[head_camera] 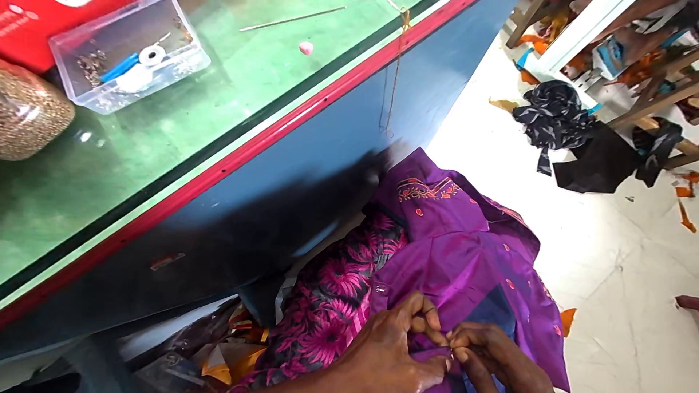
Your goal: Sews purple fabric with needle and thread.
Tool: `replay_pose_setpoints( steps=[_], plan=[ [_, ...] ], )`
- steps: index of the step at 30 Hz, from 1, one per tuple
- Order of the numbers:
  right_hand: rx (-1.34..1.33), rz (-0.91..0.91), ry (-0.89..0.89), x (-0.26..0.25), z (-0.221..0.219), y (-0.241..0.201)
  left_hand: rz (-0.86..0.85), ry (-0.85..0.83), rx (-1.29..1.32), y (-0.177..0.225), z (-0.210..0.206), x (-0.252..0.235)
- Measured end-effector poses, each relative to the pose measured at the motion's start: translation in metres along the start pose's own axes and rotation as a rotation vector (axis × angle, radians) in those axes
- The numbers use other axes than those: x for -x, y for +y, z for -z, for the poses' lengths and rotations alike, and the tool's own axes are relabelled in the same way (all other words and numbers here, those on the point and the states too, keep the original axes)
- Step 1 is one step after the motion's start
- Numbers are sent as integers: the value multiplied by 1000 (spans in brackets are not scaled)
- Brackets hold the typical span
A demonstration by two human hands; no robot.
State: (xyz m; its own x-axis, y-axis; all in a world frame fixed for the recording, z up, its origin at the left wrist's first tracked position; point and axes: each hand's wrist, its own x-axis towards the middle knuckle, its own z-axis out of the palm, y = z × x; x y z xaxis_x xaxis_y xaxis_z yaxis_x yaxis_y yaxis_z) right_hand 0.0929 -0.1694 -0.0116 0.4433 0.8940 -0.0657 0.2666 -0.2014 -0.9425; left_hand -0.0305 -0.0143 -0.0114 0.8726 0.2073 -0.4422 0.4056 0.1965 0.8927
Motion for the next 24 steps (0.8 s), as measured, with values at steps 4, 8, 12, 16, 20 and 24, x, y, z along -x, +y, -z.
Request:
replay_pose_setpoints(
  steps=[4,8,12,16,20,24],
  plan=[
    [7,9,-3,0,2,-1,22,31,-13,1,0,1],
    [-66,15,-39,3,3,1,14,41,-31,-1,0,2],
    [-66,20,-28,6,2,3,107,6,50,6,3,1],
    [-57,31,-9,7,0,5,177,0,108,11,5,1],
    [-75,72,14,9,-2,9,257,6,200,16,5,-1],
    [-101,93,37,10,-6,10,285,28,271,14,1,-2]
  ],
)
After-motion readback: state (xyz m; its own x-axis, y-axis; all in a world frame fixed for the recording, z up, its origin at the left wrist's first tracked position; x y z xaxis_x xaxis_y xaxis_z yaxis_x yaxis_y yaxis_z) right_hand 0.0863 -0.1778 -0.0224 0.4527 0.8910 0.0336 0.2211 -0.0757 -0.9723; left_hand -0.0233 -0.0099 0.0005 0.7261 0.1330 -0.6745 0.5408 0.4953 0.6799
